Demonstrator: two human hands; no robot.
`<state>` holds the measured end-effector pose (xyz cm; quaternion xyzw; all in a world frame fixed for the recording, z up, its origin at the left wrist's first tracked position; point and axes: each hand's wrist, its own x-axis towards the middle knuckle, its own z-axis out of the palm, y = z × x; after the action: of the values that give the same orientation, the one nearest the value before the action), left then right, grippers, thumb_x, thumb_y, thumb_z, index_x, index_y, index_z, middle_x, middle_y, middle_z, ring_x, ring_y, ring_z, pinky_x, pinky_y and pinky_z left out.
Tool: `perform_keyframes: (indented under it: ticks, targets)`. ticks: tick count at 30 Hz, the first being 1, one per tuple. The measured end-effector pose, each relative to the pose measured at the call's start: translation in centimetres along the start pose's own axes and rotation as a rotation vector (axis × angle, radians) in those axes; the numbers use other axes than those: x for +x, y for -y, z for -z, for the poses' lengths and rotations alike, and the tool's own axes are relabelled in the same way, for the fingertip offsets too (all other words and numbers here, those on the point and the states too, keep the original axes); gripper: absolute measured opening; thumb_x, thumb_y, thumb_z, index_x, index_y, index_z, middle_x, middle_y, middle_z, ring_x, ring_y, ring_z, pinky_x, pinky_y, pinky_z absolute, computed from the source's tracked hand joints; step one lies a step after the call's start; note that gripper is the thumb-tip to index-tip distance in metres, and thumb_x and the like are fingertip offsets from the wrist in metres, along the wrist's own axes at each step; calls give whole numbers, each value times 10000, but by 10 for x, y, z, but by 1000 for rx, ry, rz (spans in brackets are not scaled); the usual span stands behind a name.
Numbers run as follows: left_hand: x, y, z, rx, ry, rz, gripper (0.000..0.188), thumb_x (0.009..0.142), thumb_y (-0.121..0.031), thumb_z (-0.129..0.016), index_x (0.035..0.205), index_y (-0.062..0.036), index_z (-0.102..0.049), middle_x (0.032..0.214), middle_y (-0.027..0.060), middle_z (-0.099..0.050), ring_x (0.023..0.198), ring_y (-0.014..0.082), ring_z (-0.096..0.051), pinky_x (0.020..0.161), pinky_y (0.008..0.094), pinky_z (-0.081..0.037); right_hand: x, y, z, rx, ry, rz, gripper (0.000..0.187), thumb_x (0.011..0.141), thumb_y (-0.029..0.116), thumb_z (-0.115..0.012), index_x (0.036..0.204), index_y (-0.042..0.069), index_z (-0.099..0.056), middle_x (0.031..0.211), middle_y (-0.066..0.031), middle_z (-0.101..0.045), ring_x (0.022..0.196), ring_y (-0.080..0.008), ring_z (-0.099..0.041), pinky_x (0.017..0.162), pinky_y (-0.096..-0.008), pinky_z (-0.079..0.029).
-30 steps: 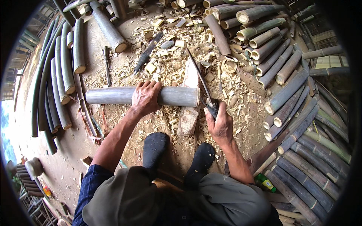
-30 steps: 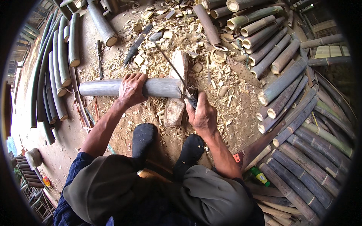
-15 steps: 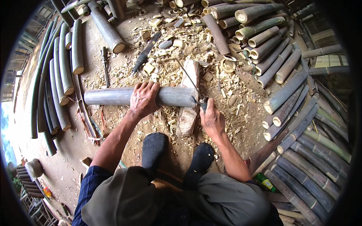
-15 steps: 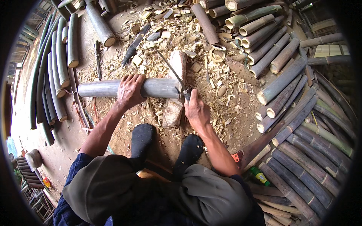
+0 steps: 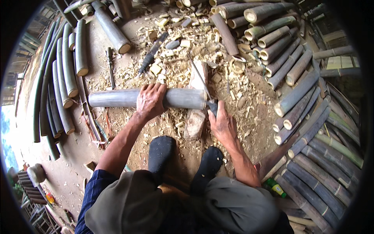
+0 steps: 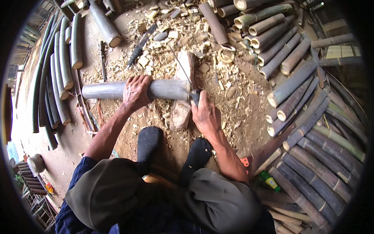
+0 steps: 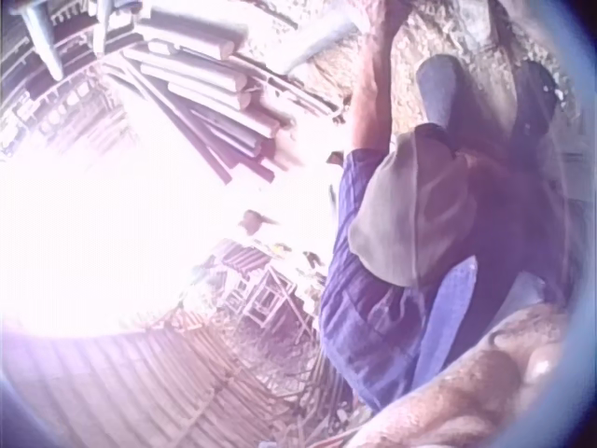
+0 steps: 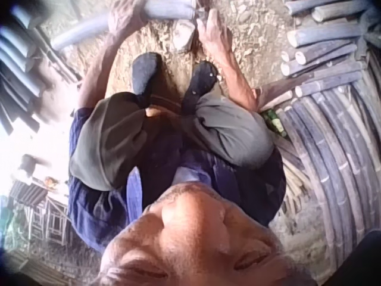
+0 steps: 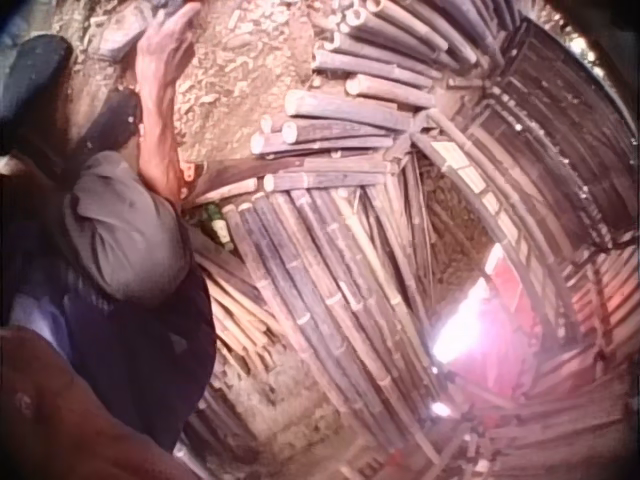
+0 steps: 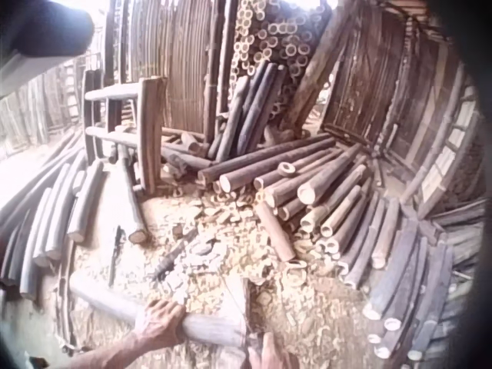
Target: The person saws a section of bamboo from a pole and then uses a knife to trim and carve the edge of the piece.
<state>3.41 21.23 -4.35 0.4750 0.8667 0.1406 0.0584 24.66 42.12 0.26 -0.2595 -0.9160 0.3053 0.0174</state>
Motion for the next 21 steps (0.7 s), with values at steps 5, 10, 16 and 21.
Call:
perform_keyframes:
  ticks: [5, 10, 16, 21]
  targets:
    - [5, 0, 3, 9, -42, -22, 678, 610, -271, -916, 1182, -105, -592, 1086, 102, -663, 1108, 307, -645, 1011, 480, -463, -7, 16, 16, 190, -267, 281, 283, 1057, 244, -603, 1164, 19, -469, 816, -197, -661, 640, -344, -710, 521, -443, -562]
    - [4, -5, 1, 5, -24, -5, 704, 605, -285, -933, 1195, -108, -592, 1120, 100, -669, 1129, 302, -642, 1021, 471, -461, 4, -38, -3, -54, 111, -108, 314, 1088, 331, -518, 1150, 34, -435, 697, -187, -641, 532, -364, -658, 461, -499, -522]
    - [-3, -1, -6, 53, -209, -54, 748, 627, -282, -923, 1265, -82, -589, 1186, 105, -667, 1172, 295, -632, 1039, 468, -451, 0, 10, 25, 180, -151, 201, 286, 1047, 215, -617, 1209, 28, -473, 777, -197, -663, 618, -362, -695, 512, -472, -541]
    - [-3, -8, -19, 104, -274, -63, 758, 626, -290, -919, 1273, -77, -588, 1195, 112, -672, 1160, 298, -637, 1029, 474, -457, 4, -41, -11, -7, 136, -134, 261, 1048, 186, -602, 1190, 6, -478, 783, -181, -692, 580, -292, -679, 468, -429, -544]
